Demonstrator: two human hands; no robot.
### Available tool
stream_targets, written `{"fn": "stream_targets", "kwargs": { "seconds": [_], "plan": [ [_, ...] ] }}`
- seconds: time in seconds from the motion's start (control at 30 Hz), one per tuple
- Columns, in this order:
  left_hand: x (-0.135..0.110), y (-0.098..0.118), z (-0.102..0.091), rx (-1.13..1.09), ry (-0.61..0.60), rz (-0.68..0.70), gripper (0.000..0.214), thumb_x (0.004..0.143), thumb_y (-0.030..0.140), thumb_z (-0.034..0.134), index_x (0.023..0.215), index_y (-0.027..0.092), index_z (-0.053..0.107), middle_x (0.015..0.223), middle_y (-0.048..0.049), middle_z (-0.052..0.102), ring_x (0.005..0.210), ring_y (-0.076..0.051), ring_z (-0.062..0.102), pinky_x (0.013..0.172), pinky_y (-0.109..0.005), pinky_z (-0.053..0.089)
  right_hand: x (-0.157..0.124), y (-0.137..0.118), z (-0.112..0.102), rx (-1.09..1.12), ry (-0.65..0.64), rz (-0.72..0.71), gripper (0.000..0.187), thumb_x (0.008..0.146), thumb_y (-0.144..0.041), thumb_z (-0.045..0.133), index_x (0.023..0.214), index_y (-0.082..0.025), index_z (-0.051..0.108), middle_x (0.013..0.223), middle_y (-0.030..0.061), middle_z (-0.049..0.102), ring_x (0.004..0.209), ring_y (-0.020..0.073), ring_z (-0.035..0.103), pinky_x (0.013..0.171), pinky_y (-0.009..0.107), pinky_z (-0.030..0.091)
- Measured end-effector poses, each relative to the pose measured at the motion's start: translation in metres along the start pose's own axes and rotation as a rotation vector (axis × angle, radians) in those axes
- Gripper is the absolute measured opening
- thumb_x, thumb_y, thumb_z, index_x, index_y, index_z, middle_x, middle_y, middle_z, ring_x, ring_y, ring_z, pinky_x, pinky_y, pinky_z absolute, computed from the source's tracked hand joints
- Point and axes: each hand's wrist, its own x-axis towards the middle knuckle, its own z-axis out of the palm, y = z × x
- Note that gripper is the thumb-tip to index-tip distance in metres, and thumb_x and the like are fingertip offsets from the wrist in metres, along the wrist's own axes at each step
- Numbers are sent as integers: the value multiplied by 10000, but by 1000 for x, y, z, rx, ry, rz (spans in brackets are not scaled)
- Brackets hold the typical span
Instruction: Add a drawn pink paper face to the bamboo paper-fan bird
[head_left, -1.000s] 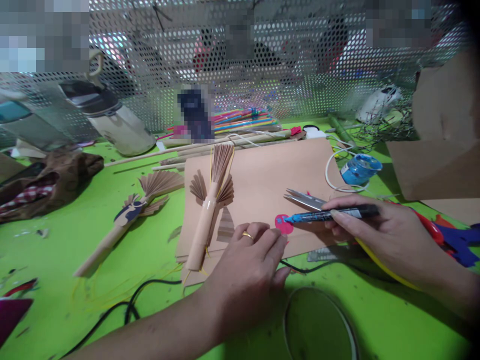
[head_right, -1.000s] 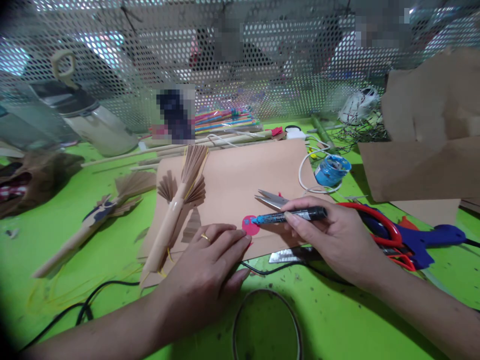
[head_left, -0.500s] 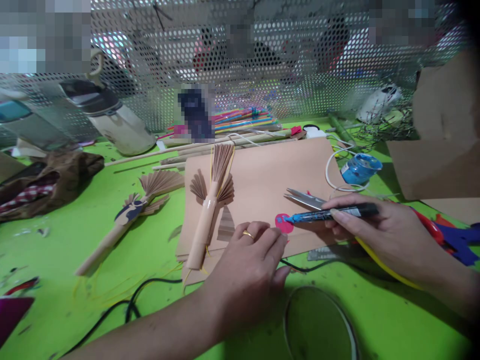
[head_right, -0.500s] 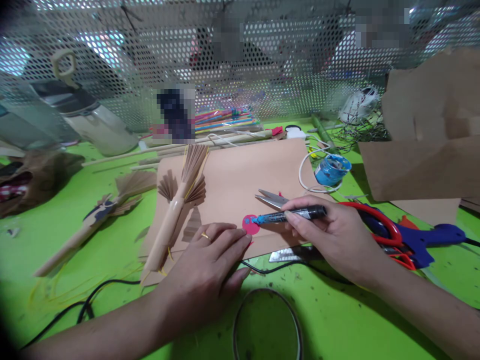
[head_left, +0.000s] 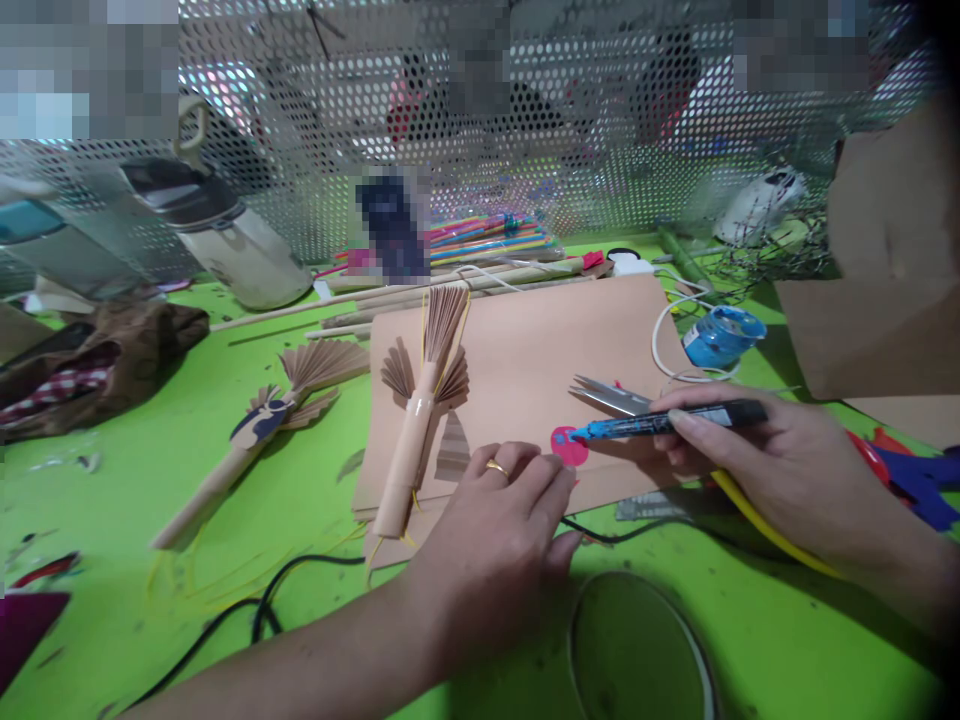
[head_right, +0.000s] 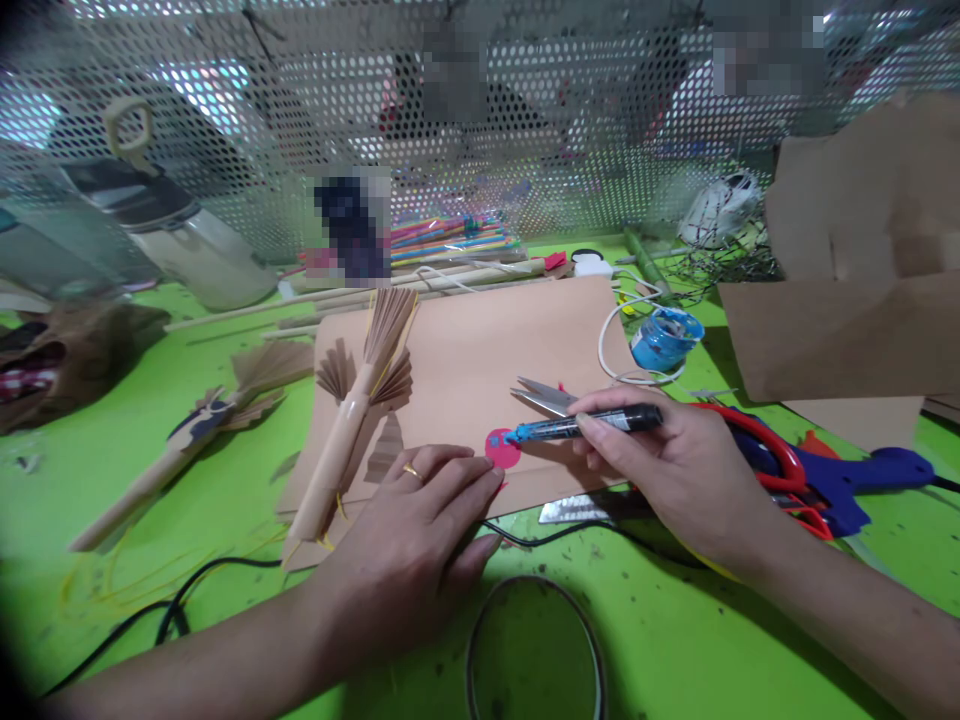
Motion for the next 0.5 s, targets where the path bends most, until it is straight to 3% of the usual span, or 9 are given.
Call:
{"fn": "stream_targets", "kwargs": {
  "seconds": [0.13, 0.3, 0.5],
  "plan": [
    [0, 0, 0, -5, -12, -8, 388, 926, 304, 505, 1261, 114, 543, 1211, -98, 602, 1107, -292, 446, 928, -519, 423, 0, 1, 1, 35, -6, -18, 254, 847, -428, 670, 1022, -246, 684, 779, 5, 726, 657, 100, 682, 577, 152, 578],
    [0, 0, 1, -9, -20, -8, 390, 926, 301, 505, 1269, 118, 539, 1212, -100, 597, 1118, -294, 441, 945, -521, 420, -2, -2, 3, 6, -70, -38, 237, 835, -411, 685, 1006, -247, 707, 958, 32, 732, 740, 122, 708, 643, 186, 601],
    [0, 0, 0, -9, -16, -6, 402, 917, 300, 512, 1276, 120, 534, 1218, -115, 598, 1113, -302, 448, 934, -531, 424, -1, -8, 7, -2, -95, -24, 233, 827, -412, 682, 980, -238, 708, 914, 47, 757, 751, 182, 721, 653, 276, 621]
  ]
}}
